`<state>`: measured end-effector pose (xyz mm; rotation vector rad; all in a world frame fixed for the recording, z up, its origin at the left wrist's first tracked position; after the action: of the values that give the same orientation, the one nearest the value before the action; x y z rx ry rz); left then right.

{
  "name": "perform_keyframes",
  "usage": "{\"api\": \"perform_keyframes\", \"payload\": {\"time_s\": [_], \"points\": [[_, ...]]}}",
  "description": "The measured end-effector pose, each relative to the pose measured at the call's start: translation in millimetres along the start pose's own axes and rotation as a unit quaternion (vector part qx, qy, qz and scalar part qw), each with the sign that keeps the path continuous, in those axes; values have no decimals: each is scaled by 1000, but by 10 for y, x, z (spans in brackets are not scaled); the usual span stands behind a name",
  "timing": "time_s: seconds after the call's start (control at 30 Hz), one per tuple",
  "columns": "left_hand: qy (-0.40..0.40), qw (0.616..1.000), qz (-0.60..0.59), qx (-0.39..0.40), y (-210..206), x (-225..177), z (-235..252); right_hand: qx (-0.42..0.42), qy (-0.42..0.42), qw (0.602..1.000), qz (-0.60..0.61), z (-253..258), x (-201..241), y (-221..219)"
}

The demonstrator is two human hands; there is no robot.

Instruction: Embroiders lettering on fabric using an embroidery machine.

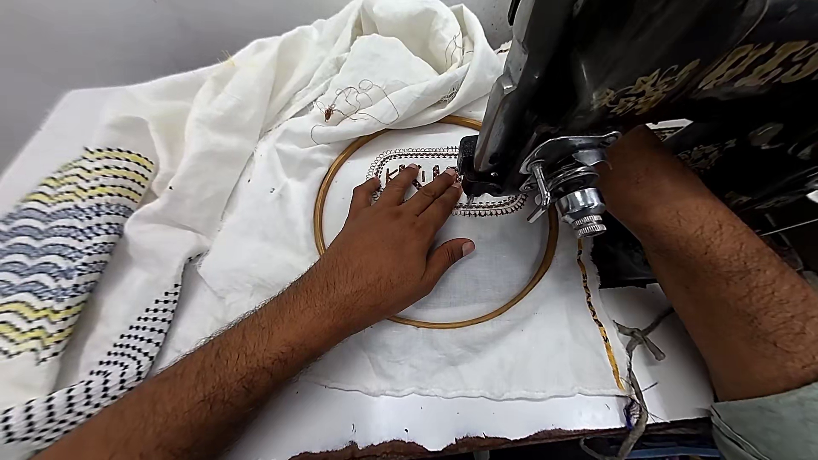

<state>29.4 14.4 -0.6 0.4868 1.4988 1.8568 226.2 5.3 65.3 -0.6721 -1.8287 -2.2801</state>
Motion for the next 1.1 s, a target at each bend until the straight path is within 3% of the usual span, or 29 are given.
{"api": "perform_keyframes", "payload": {"time_s": [0.43, 0.57, 0.77, 1.1], "points": [[-1, 1000, 1, -1, -19, 2, 16, -60, 102, 993, 4, 58, -91, -64], [-5, 1000, -7, -7, -20, -8, 14, 8, -6, 1000, -24, 22, 21, 22], [-6, 1000, -2, -4, -26, -7, 14, -5, 18, 1000, -19, 27, 2, 15], [-4, 1000, 2, -16, -71, 39, 38, 4, -19, 1000, 0, 20, 7, 13]]}}
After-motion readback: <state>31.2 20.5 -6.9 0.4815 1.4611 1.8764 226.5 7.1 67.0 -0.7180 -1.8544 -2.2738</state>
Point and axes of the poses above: each hand's wrist, its own z-axis towards the middle knuckle, its own y-axis out of the back of the hand, x = y × z, the point moved 3 cm from there along z, towards the middle knuckle, and after that the axes turned 8 degrees about -x, right-handed, at the moved point
